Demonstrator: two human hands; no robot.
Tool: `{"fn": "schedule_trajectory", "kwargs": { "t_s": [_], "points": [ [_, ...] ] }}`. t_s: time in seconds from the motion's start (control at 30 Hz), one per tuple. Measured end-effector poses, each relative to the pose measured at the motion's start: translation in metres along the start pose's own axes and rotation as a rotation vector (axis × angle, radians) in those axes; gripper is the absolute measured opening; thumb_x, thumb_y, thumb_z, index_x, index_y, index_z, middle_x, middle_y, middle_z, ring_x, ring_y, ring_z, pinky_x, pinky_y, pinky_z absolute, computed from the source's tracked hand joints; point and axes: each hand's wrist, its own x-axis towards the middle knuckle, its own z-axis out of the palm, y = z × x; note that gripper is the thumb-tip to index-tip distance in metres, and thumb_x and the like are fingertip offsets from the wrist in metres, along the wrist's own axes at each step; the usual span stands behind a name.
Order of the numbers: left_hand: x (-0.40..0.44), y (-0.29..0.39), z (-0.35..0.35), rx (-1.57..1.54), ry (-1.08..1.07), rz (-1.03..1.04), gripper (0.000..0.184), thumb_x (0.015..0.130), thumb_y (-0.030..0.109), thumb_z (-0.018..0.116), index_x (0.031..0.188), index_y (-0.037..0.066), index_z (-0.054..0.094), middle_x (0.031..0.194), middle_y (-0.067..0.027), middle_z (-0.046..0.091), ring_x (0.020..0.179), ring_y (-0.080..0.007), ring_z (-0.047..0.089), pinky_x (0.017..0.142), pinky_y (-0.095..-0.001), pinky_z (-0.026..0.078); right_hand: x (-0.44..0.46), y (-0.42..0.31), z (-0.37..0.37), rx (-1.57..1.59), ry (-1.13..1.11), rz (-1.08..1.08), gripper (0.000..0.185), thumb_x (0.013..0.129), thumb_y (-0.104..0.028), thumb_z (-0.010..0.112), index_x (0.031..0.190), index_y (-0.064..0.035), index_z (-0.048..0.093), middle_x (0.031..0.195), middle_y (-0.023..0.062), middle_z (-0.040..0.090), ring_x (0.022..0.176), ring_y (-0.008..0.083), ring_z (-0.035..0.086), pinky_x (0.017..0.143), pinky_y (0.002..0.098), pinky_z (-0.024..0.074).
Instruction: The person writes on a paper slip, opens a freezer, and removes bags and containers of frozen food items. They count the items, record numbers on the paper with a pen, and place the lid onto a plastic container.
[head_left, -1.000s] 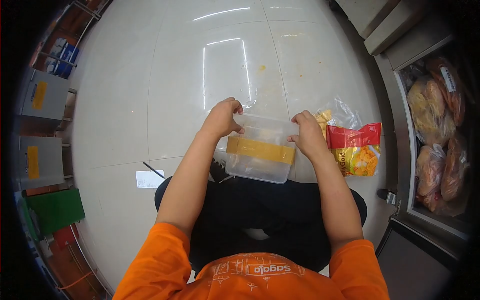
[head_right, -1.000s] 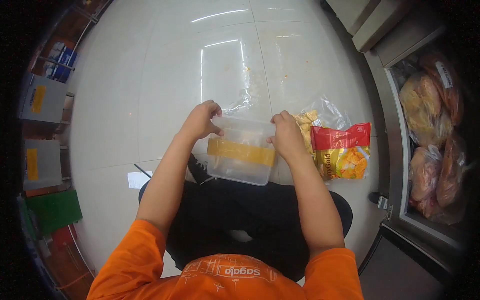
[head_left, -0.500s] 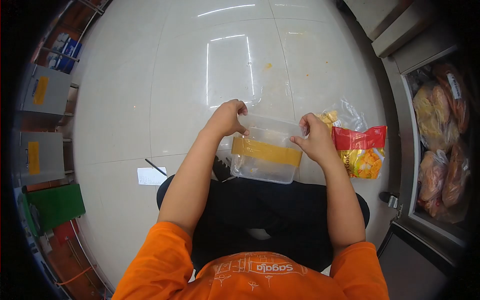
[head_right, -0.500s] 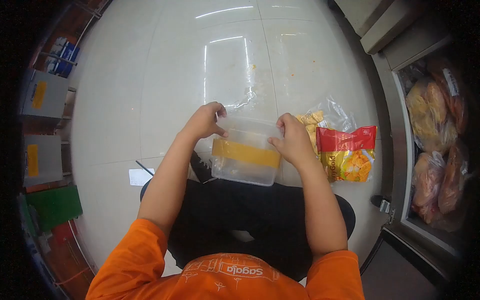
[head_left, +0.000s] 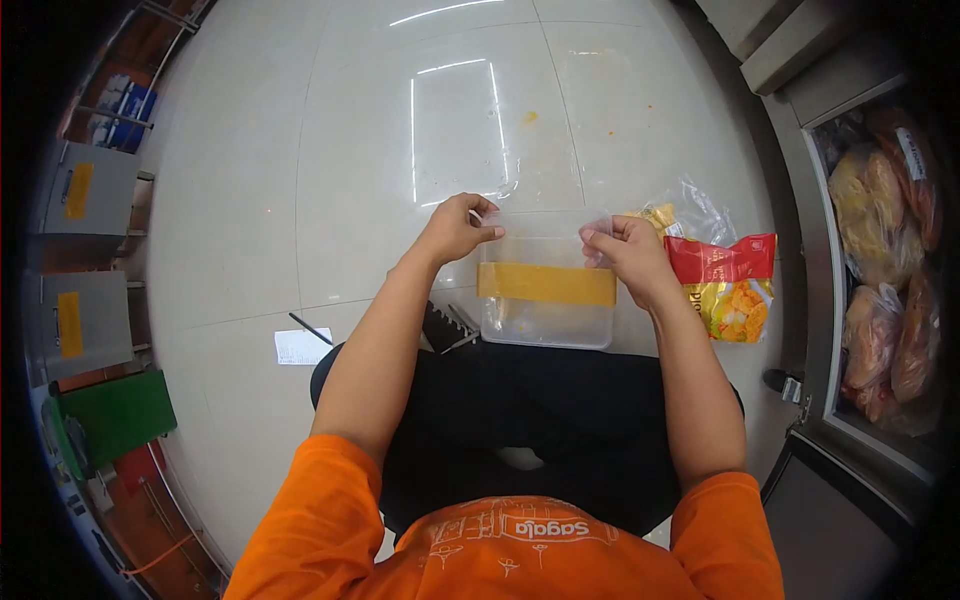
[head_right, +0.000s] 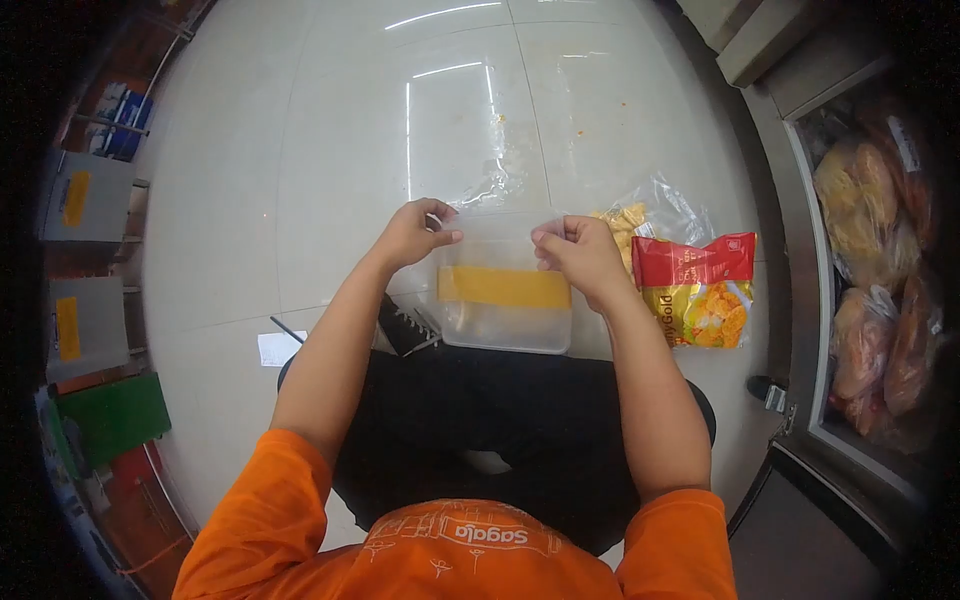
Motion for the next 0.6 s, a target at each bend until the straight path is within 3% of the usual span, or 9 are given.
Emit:
{"fn": "schedule_trajectory", "kwargs": {
  "t_s": [0.1,0.2,0.3,0.53,0.6],
  "points": [
    [-0.002,0.006,-0.002,0.079,0.016,0.017,0.038,0.080,0.020,0.085,0.110,0.000,0.071,0.104,-0.0109,0.070,0.085,-0.0181,0.065,0.080,-0.0340,0.054,0.002,0.007,-0.008,-0.202,-0.016,-0.033,0.024,0.095,-0.019,0.070,0.102,0.0043,0.066,0.081,0.0085,0.068,0.073,0.0138,0.064,0.060,0.0294,0.0536],
    [-0.002,0.004,-0.009,0.152,-0.022,-0.007,0.034,0.079,0.018,0.085,0.106,0.000,0.073,0.097,-0.0109,0.072,0.081,-0.0198,0.066,0.078,-0.0347,0.055,-0.015,-0.008,-0.010,-0.425,-0.102,0.195,0.027,0.098,-0.019,0.067,0.108,0.0052,0.061,0.085,0.0089,0.068,0.076,0.0149,0.068,0.062,0.0303,0.0563],
    [-0.002,-0.002,-0.018,0.206,-0.039,-0.005,0.030,0.079,0.016,0.084,0.103,0.000,0.074,0.090,-0.0101,0.073,0.078,-0.0208,0.067,0.076,-0.0354,0.055,-0.017,0.012,-0.015,-0.544,-0.250,0.286,0.032,0.101,-0.023,0.063,0.109,0.0067,0.057,0.084,0.0115,0.067,0.077,0.0190,0.072,0.063,0.0302,0.0589],
    [0.001,-0.007,-0.014,0.168,-0.086,-0.009,0.026,0.081,0.012,0.080,0.104,0.000,0.074,0.092,-0.0096,0.075,0.082,-0.0202,0.070,0.075,-0.0356,0.056,-0.033,0.011,-0.015,-0.406,-0.310,0.520,0.038,0.106,-0.027,0.054,0.114,0.0096,0.050,0.084,0.0207,0.071,0.073,0.0250,0.075,0.062,0.0327,0.0623],
    [0.001,-0.008,-0.011,0.126,-0.098,-0.043,0.027,0.079,0.011,0.081,0.104,0.002,0.075,0.096,-0.0114,0.075,0.090,-0.0246,0.070,0.081,-0.0361,0.055,-0.036,0.006,-0.015,-0.360,-0.324,0.573,0.040,0.106,-0.028,0.053,0.117,0.0100,0.047,0.084,0.0223,0.072,0.071,0.0252,0.075,0.062,0.0332,0.0626]
  ]
}}
